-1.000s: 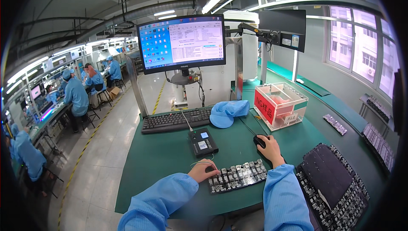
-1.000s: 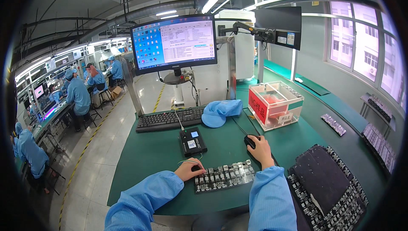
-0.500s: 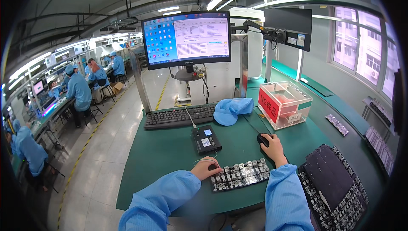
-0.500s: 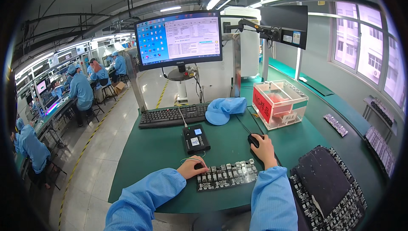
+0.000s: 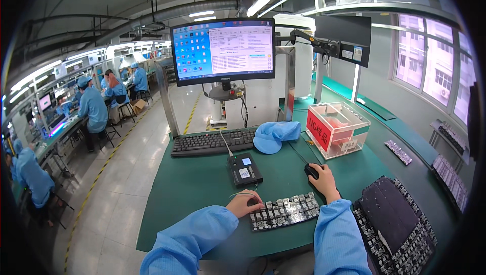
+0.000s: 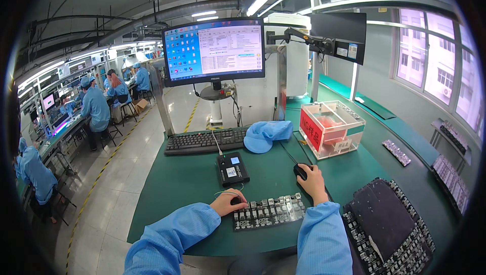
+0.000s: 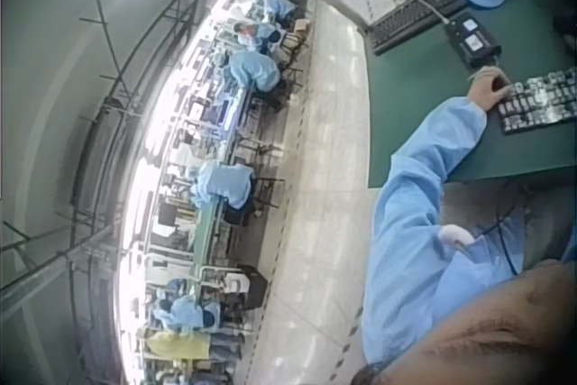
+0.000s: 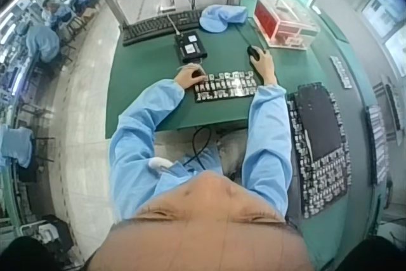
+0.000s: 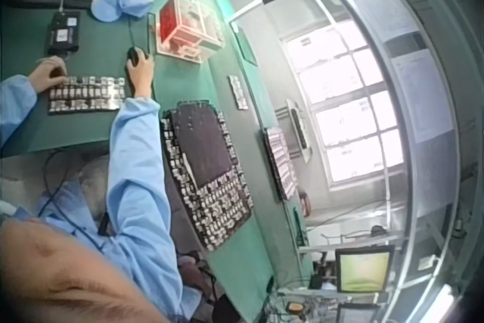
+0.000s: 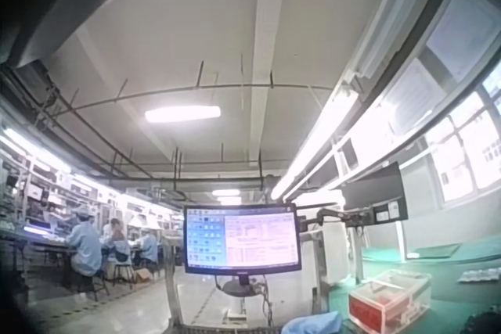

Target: The person tests keyboard circuit boards by probing contacts and pressing keys while operating a computer mouse, setting tested boards aside and retrieving new ones from a stack.

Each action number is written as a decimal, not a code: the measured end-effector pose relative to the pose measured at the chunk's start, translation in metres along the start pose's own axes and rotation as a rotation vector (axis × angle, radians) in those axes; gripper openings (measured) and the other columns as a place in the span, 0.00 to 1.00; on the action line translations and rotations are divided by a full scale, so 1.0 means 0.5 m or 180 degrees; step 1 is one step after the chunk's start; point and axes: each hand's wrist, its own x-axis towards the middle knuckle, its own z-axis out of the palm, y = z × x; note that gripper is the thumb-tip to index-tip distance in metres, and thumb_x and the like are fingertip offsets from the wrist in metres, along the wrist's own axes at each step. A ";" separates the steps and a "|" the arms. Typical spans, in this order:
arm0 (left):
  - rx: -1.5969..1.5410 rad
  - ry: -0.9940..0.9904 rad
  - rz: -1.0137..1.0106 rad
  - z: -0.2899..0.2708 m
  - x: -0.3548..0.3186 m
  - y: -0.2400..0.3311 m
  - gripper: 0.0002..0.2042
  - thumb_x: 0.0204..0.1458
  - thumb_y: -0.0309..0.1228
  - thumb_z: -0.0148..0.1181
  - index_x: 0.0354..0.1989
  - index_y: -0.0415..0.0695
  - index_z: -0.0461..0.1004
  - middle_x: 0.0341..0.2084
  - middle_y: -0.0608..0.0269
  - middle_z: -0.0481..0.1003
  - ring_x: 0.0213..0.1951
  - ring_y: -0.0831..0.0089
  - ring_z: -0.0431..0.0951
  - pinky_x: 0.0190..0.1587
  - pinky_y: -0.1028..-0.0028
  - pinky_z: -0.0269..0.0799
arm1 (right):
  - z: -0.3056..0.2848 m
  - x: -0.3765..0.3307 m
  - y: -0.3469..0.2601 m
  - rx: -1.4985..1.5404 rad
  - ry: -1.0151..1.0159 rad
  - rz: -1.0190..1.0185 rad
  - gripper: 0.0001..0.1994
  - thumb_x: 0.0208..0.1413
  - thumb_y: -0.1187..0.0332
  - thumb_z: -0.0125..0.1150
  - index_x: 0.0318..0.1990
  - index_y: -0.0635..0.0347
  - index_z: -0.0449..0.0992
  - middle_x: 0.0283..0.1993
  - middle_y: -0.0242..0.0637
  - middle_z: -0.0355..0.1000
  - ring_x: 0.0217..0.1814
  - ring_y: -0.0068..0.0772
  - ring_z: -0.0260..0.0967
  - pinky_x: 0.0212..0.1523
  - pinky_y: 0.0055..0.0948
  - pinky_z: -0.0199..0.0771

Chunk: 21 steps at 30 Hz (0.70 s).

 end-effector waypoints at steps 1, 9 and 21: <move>-0.0074 0.0012 -0.0054 -0.001 0.000 0.004 0.11 0.50 0.37 0.65 0.29 0.41 0.78 0.31 0.62 0.75 0.39 0.67 0.72 0.44 0.70 0.67 | -0.001 -0.001 0.000 -0.0002 0.0013 -0.0014 0.24 0.45 0.62 0.66 0.53 0.39 0.74 0.50 0.46 0.67 0.51 0.52 0.67 0.51 0.42 0.72; 0.0011 0.0097 -0.0001 0.003 -0.001 -0.004 0.14 0.49 0.41 0.66 0.28 0.40 0.76 0.28 0.62 0.75 0.37 0.65 0.73 0.42 0.69 0.68 | -0.005 -0.005 -0.007 0.0022 0.0031 0.0003 0.24 0.45 0.63 0.66 0.54 0.41 0.73 0.48 0.47 0.67 0.50 0.53 0.67 0.52 0.42 0.71; 0.0045 0.0031 -0.0007 0.005 0.000 -0.014 0.13 0.49 0.40 0.66 0.28 0.41 0.76 0.30 0.61 0.74 0.38 0.66 0.72 0.43 0.69 0.67 | -0.008 -0.004 -0.011 0.0034 -0.0019 0.0083 0.24 0.45 0.63 0.66 0.54 0.40 0.73 0.49 0.46 0.67 0.52 0.52 0.66 0.53 0.41 0.71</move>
